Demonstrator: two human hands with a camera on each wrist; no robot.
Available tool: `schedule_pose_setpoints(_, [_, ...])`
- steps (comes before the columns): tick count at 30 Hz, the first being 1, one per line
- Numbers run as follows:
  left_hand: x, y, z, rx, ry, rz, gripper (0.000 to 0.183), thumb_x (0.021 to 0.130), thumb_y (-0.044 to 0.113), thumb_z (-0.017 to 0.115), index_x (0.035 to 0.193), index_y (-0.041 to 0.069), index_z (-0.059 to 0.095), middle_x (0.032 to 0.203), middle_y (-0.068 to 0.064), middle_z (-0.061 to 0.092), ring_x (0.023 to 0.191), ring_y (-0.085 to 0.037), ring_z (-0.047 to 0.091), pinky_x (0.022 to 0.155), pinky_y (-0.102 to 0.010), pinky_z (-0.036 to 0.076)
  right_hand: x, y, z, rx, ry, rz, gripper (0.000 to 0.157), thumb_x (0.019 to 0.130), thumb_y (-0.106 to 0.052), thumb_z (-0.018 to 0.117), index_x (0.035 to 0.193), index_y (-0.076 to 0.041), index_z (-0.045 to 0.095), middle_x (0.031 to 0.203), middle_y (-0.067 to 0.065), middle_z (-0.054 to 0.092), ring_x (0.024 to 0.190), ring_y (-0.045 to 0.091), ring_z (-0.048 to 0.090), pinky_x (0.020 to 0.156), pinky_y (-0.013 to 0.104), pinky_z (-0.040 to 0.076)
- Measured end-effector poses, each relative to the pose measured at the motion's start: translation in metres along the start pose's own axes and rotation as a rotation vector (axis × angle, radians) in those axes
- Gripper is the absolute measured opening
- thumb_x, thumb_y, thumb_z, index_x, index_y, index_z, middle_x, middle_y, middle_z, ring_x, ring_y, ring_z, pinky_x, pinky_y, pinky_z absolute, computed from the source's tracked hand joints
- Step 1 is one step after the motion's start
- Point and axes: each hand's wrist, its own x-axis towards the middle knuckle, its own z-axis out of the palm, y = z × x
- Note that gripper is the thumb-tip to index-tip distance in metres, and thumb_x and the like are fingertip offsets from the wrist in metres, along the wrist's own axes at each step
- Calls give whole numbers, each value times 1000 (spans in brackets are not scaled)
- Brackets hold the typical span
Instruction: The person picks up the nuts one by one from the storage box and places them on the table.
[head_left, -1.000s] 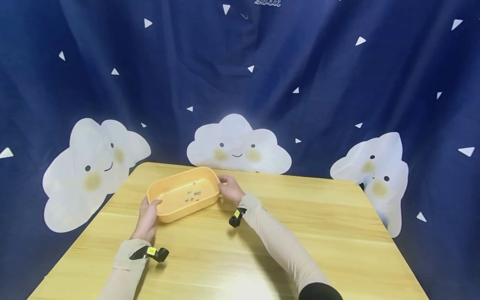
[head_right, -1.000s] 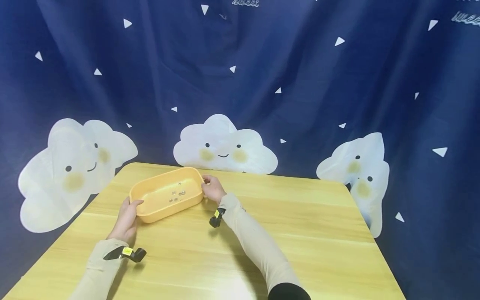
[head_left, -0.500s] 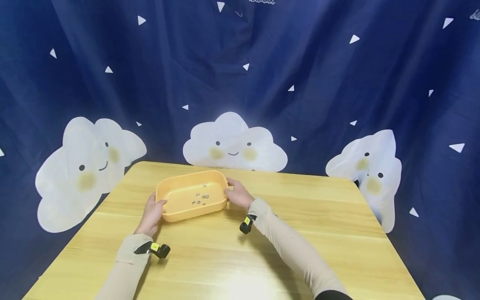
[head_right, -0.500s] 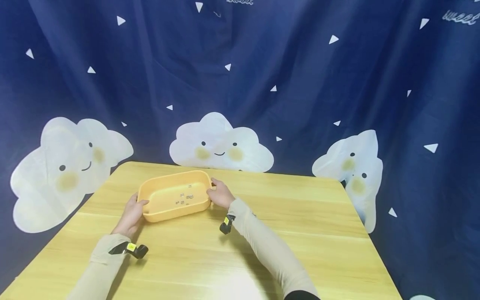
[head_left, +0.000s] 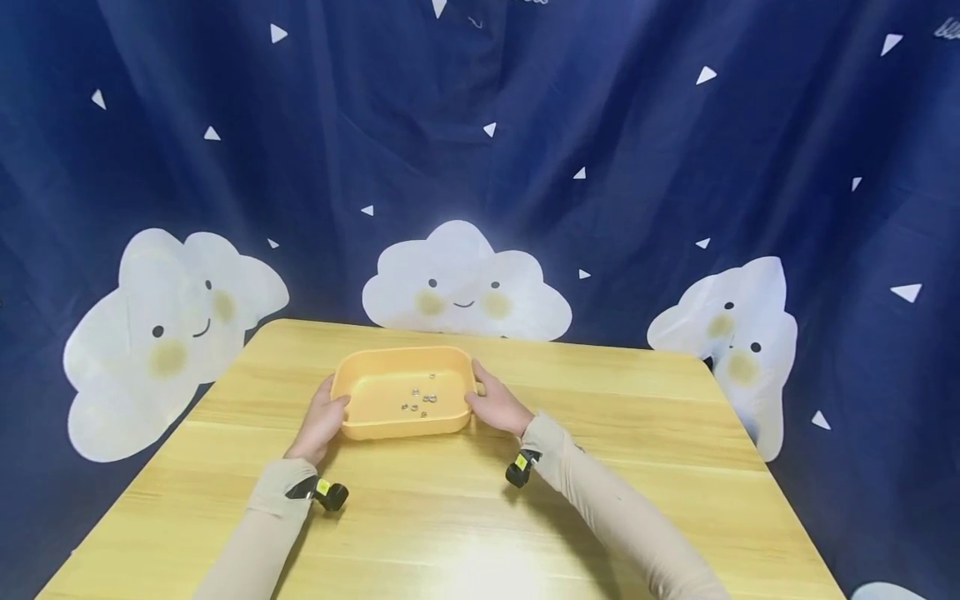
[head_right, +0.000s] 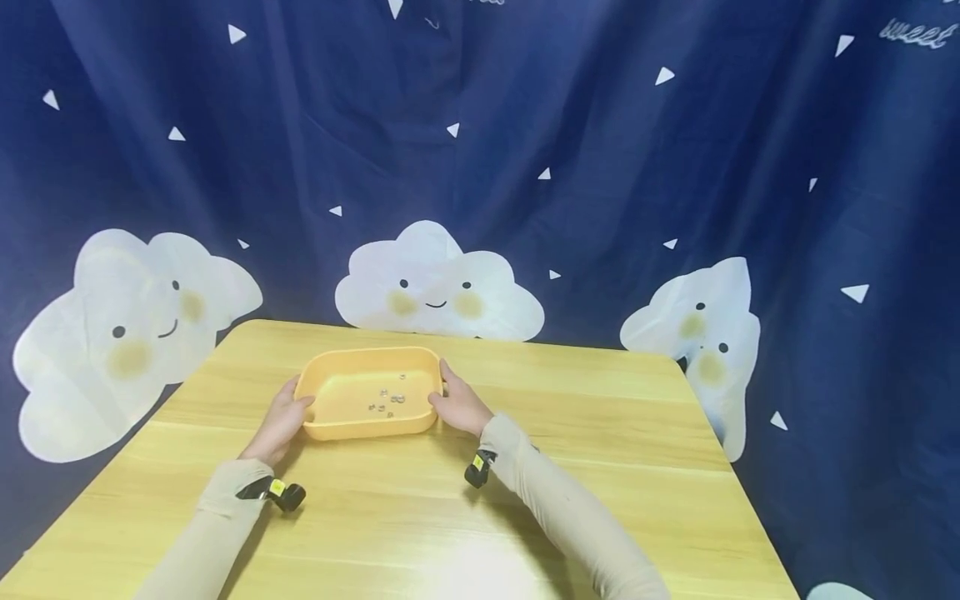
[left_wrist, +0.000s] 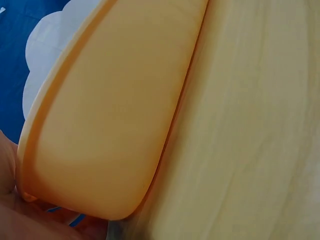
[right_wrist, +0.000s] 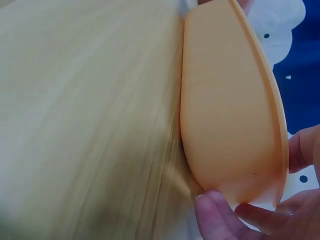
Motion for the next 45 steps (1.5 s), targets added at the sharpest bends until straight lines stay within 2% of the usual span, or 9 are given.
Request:
schedule_pose_setpoints(4, [4, 0, 4, 37, -29, 13, 66, 105, 4, 32, 164, 0, 3, 170, -27, 15, 156, -46, 22, 127, -58, 19, -8, 4, -5, -56, 21, -6, 76, 102, -20, 49, 165, -4, 11, 173, 11, 17, 161, 27, 19, 130, 47, 19])
schedule_pose_setpoints(12, [13, 2, 6, 197, -85, 51, 61, 108, 14, 31, 164, 1, 11, 167, -28, 25, 151, -46, 32, 127, -62, 16, -21, 12, -12, -135, 54, -64, 76, 101, -19, 51, 162, 4, 13, 171, 18, 17, 160, 30, 21, 129, 46, 19])
schedule_pose_setpoints(17, [17, 6, -1, 453, -55, 230, 52, 108, 15, 31, 155, -8, 34, 153, -34, 44, 146, -50, 40, 123, -64, 24, -24, 13, -10, -170, 57, -74, 77, 101, -20, 51, 162, 6, 12, 170, 20, 19, 159, 30, 23, 129, 45, 20])
schedule_pose_setpoints(22, [23, 12, -8, 699, 21, 409, 43, 105, 12, 39, 136, -14, 55, 125, -35, 62, 122, -50, 55, 109, -64, 41, -26, 13, -9, -178, 78, -63, 77, 101, -22, 52, 162, 4, 13, 170, 19, 22, 159, 31, 25, 129, 45, 21])
schedule_pose_setpoints(25, [27, 20, -10, 840, 49, 444, 39, 103, 12, 44, 123, -16, 61, 113, -35, 63, 106, -48, 61, 99, -62, 49, -26, 13, -9, -166, 92, -65, 78, 100, -22, 54, 162, 3, 15, 169, 18, 23, 157, 31, 29, 128, 44, 23])
schedule_pose_setpoints(29, [30, 33, -12, 998, 53, 434, 33, 98, 15, 49, 108, -13, 63, 100, -30, 62, 84, -42, 64, 78, -60, 55, -26, 16, -10, -145, 99, -65, 77, 100, -22, 55, 162, 2, 16, 170, 18, 23, 152, 31, 40, 126, 44, 29])
schedule_pose_setpoints(32, [34, 35, -14, 1050, 43, 426, 29, 96, 18, 50, 102, -8, 64, 94, -23, 62, 79, -35, 63, 71, -56, 55, -26, 16, -10, -132, 97, -64, 77, 100, -22, 54, 163, 1, 16, 170, 18, 23, 148, 31, 46, 124, 45, 33])
schedule_pose_setpoints(38, [45, 30, -20, 1110, 34, 436, 27, 95, 25, 52, 86, 3, 65, 91, -18, 66, 84, -37, 67, 74, -58, 55, -27, 15, -10, -120, 102, -49, 77, 99, -22, 54, 163, -1, 18, 170, 16, 26, 126, 27, 66, 109, 44, 50])
schedule_pose_setpoints(45, [54, 24, -23, 1139, 53, 489, 33, 96, 30, 51, 68, 13, 58, 85, -15, 72, 84, -39, 71, 74, -57, 54, -28, 17, -11, -125, 133, -49, 75, 98, -22, 54, 163, -2, 22, 167, 15, 34, 123, 25, 67, 106, 45, 51])
